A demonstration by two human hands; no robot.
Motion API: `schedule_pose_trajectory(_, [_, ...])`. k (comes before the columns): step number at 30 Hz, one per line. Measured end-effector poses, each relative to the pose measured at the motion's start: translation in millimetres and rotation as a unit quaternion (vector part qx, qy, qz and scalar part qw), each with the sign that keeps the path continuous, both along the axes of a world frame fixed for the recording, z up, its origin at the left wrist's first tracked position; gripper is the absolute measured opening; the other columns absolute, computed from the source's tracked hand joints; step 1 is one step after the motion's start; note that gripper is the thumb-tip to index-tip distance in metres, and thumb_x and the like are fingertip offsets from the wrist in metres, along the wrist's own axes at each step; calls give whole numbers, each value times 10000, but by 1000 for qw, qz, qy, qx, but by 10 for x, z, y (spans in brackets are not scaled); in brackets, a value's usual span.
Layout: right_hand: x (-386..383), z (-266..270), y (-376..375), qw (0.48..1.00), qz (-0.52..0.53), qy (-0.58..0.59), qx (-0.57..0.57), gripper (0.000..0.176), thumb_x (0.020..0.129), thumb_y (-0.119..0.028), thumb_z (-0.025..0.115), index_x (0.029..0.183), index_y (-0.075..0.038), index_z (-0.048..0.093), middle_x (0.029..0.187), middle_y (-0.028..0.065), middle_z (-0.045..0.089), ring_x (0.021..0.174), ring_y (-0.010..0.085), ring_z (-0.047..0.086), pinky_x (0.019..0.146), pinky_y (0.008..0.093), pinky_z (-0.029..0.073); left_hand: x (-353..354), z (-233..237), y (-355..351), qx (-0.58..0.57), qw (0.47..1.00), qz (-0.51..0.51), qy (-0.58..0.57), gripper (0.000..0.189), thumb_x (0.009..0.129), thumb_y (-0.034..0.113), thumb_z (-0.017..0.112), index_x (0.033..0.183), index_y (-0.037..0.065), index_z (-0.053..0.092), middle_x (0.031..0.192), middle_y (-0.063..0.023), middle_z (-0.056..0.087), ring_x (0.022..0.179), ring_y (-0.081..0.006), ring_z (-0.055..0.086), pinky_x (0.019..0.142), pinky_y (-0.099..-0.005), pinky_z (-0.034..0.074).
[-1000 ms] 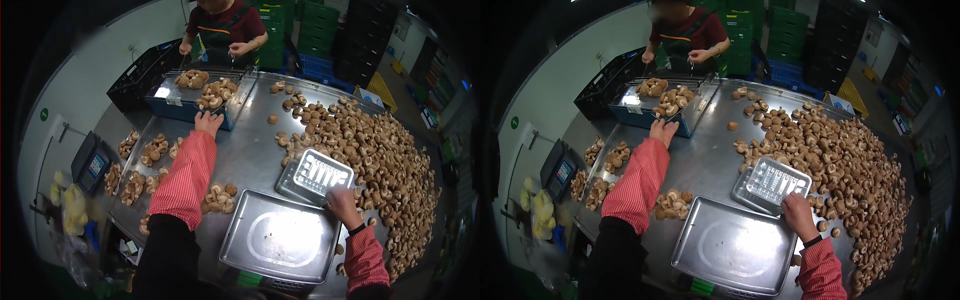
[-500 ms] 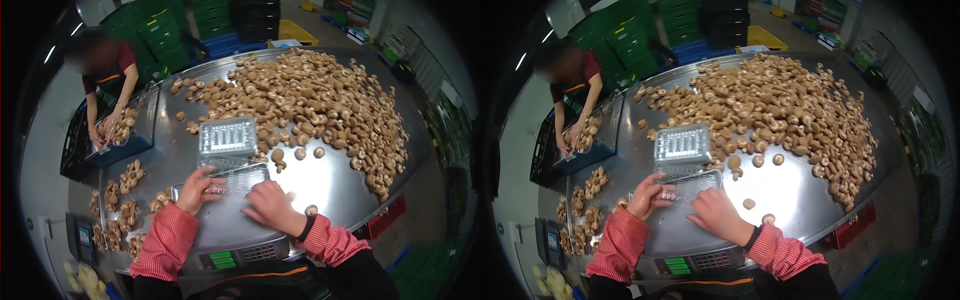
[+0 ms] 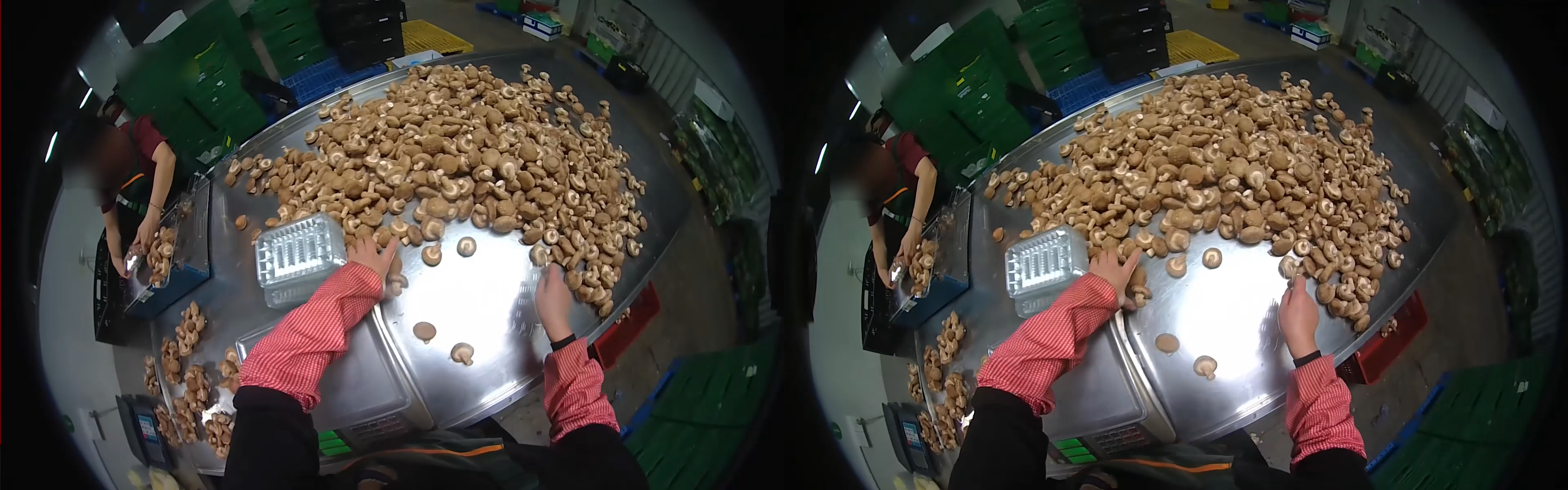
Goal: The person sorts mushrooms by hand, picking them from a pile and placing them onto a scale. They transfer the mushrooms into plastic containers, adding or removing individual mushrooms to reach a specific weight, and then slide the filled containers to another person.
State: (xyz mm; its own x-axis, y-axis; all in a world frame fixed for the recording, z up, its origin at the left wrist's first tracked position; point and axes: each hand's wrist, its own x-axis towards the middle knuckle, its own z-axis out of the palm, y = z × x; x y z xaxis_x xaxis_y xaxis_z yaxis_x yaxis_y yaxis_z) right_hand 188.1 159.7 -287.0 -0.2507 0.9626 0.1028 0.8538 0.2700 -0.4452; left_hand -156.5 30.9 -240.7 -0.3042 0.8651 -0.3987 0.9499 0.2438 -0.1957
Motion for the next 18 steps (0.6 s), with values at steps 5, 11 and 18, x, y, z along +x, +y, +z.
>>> schedule_pose_trajectory(5, [-440, -173, 408, 1000, 2, 26, 3, 291, 937, -121, 529, 1217, -51, 491, 821, 280, 649, 753, 467, 639, 656, 541, 488, -264, -415, 372, 15, 999, 25, -30, 1273, 602, 377, 902, 1568, 249, 82, 1445, -356, 281, 1289, -480, 378, 1058, -506, 387])
schedule_pose_trajectory(11, [-1238, -511, 837, 979, 142, 146, 5, 177, 949, -144, 487, 1114, -85, 516, 828, 238, 659, 800, 442, 642, 701, 534, 489, -276, -250, 695, 27, 995, 13, -98, 1284, 600, 390, 913, 1563, 262, 73, 1447, -172, 375, 1298, -423, 405, 1034, -495, 449])
schedule_pose_trajectory(18, [-1816, -683, 674, 950, 166, 240, -110, 258, 984, -200, 458, 1176, -37, 512, 935, 288, 640, 884, 466, 616, 776, 496, 490, -191, -458, 775, 86, 976, 57, -190, 1317, 561, 462, 917, 1560, 170, 109, 1335, -274, 433, 1271, -446, 427, 1010, -492, 458])
